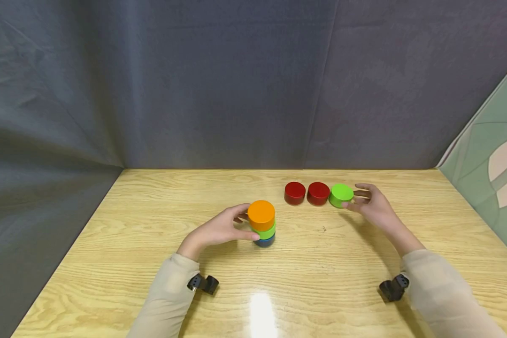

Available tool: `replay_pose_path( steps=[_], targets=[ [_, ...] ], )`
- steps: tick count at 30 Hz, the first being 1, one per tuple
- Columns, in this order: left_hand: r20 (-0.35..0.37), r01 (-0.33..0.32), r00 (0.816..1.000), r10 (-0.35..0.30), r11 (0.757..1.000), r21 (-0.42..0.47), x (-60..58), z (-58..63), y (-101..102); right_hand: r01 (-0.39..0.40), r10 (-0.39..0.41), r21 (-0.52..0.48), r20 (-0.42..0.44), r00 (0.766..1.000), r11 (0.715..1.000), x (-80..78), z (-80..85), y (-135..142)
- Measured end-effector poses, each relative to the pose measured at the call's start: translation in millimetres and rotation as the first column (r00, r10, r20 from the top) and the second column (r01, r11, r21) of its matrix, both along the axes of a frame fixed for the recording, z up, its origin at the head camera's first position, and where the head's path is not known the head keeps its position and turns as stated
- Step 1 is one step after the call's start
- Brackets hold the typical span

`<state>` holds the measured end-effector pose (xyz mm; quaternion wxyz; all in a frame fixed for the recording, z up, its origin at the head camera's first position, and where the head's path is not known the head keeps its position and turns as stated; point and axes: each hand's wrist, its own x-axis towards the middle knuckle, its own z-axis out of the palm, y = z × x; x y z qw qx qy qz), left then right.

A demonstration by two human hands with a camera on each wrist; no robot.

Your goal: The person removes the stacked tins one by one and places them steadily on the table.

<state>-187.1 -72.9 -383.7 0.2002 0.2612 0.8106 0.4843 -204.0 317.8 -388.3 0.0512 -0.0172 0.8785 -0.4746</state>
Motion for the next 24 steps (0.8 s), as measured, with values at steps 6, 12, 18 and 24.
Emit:
replay_pose_path(
  steps=[6,12,18,24],
  targets=[
    [-0.016,0.0,1.0,0.0,1.0,-0.012,0.1,-0.5,1.0,0.034,-0.034,0.01,-0.043,0.999,0.999,7.1,3.2,-1.7],
    [-0.011,-0.008,1.0,0.008,1.0,-0.011,0.6,-0.2,1.1,0.074,-0.072,0.018,-0.107,0.992,0.997,13.3,7.9,-5.0],
    [-0.007,-0.007,1.0,0.007,1.0,-0.012,0.7,-1.1,1.3,0.1,-0.1,-0.007,-0.151,0.984,0.995,20.1,14.2,-10.8],
    [-0.004,-0.006,1.0,0.006,1.0,-0.009,0.5,-2.0,0.9,0.105,-0.106,-0.015,-0.174,0.979,0.994,25.9,19.0,-18.0]
  ],
)
